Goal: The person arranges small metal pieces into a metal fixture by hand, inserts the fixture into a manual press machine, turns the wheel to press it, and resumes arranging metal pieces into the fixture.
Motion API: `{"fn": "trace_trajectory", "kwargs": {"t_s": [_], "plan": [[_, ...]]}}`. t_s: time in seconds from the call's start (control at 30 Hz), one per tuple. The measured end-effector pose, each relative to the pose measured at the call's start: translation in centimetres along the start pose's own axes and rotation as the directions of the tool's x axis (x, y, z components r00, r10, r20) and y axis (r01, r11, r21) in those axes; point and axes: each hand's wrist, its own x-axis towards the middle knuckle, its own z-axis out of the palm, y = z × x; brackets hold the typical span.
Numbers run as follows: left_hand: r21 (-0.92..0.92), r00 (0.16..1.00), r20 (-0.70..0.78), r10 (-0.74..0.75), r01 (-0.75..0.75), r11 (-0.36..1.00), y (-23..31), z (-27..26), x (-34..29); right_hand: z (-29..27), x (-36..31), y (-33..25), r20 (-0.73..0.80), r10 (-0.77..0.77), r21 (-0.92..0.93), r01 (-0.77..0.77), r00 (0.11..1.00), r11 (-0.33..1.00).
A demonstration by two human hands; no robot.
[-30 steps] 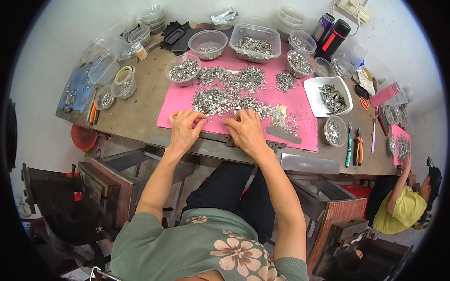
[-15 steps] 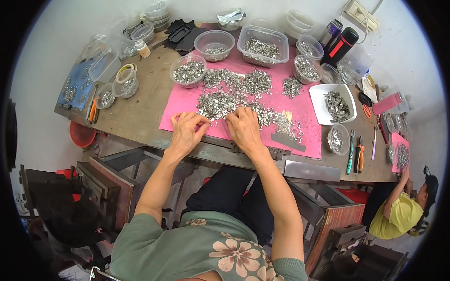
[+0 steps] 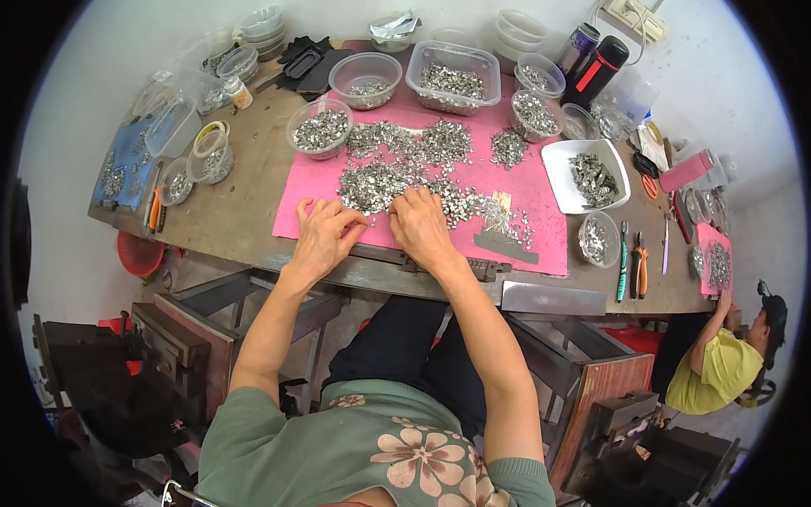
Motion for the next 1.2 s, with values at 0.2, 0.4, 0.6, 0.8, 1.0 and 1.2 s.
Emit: {"fn": "trace_trajectory", "kwargs": {"t_s": [0.2,0.4,0.6,0.8,1.0,1.2], "plan": [[-0.008,0.999,0.026,0.02,-0.02,1.0,0.3,-0.6,0.3,-0.1,0.2,0.3,0.029,0.002,0.015,-0.003,1.0,1.0],[-0.03,1.0,0.015,0.001,-0.001,1.0,-0.1,0.0,0.0,-1.8,-0.4,-0.2,-0.038,-0.046,0.074,0.049,0.998,0.996],[-0.003,1.0,-0.006,-0.006,0.006,1.0,-0.4,-0.1,-0.1,-3.2,-1.4,1.3,0.0,0.05,0.157,-0.05,0.999,0.986],[0.014,1.0,-0.012,-0.006,0.006,1.0,-0.3,0.0,-0.1,-1.4,-1.1,-0.4,-0.071,-0.042,0.057,0.046,0.997,0.997],[0.044,1.0,0.011,-0.004,0.003,0.999,-0.5,-0.3,-0.3,-1.5,-1.3,0.0,-0.048,-0.002,0.099,0.006,0.999,0.995],[0.035,0.999,0.042,-0.008,0.007,0.999,-0.7,-0.5,-0.2,-0.7,-1.2,-0.7,-0.055,-0.01,-0.008,0.009,0.998,1.0]]}}
